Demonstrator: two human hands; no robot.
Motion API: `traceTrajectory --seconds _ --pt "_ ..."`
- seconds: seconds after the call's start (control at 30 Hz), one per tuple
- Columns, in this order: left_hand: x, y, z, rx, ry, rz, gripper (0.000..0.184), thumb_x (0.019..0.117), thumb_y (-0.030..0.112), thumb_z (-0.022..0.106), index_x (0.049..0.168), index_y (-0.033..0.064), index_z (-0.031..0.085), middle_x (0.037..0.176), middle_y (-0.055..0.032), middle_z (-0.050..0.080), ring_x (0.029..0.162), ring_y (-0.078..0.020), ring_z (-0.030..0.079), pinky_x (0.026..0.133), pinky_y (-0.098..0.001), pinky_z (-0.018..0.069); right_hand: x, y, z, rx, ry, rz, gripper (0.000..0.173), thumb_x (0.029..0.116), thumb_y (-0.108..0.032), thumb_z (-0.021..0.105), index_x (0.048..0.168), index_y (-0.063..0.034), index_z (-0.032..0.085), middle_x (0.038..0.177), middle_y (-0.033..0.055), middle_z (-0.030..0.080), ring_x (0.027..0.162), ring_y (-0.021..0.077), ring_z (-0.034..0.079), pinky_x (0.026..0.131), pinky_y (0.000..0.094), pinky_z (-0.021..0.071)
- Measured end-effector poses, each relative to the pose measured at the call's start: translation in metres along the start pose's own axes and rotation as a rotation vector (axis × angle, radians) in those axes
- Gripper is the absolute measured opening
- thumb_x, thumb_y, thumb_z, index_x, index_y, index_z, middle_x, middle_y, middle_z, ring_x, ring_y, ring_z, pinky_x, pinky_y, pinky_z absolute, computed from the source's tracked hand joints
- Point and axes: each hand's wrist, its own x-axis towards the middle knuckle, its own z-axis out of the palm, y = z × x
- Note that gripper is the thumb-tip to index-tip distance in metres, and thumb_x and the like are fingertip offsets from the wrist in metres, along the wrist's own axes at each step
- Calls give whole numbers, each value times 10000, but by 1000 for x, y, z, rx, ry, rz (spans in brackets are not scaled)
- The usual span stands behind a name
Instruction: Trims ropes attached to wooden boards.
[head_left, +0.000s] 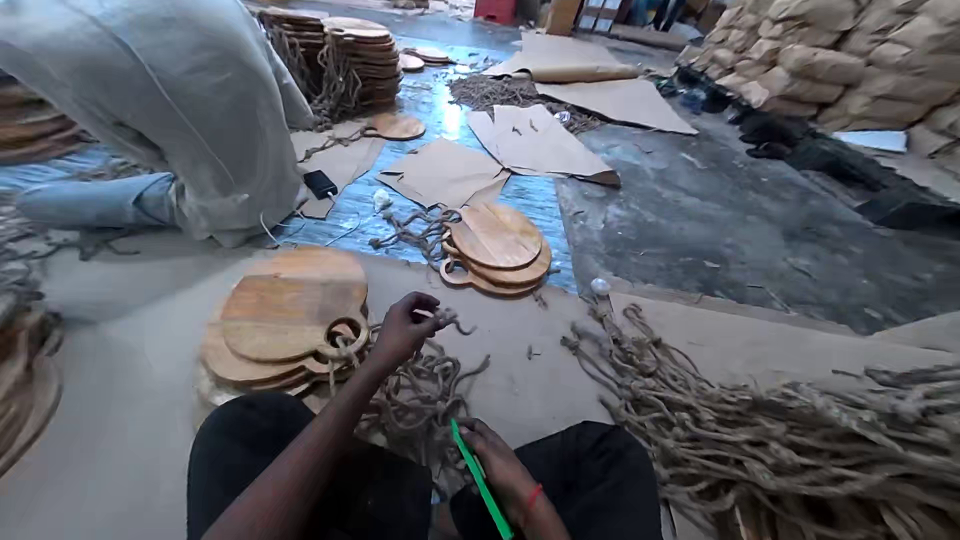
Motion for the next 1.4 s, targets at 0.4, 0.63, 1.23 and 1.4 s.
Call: traceTrajectory --seconds 0.4,0.63,1.23,1.4 --pt "-60 -40 16 -146 -31 36 194 987 109 643 1159 21 665 961 -38 689 693 -86 610 637 -244 521 27 -38 15 318 6 -227 403 1137 -301 287 1197 -48 594 778 2 579 565 74 528 504 210 460" --pt "-65 -48 40 -238 -106 -22 165 980 126 623 1091 53 721 764 55 628 565 -2 458 535 -181 385 33 -21 10 311 -38 -310 474 1130 -373 232 934 -88 557 635 -51 468 470 35 416 434 179 377" --pt "-60 -60 46 -223 -299 65 196 1029 189 501 1018 85 667 712 98 531 577 19 450 547 -164 388 51 5 15 193 192 -634 382 1035 -377 433 785 -133 587 577 -134 468 448 -32 407 428 163 379" --pt "-60 -61 42 -280 -302 37 260 900 183 727 1117 56 661 923 10 677 773 -54 631 728 -234 542 46 6 12 270 87 -634 469 1027 -519 434 719 -187 554 548 -144 474 421 -46 408 399 141 367"
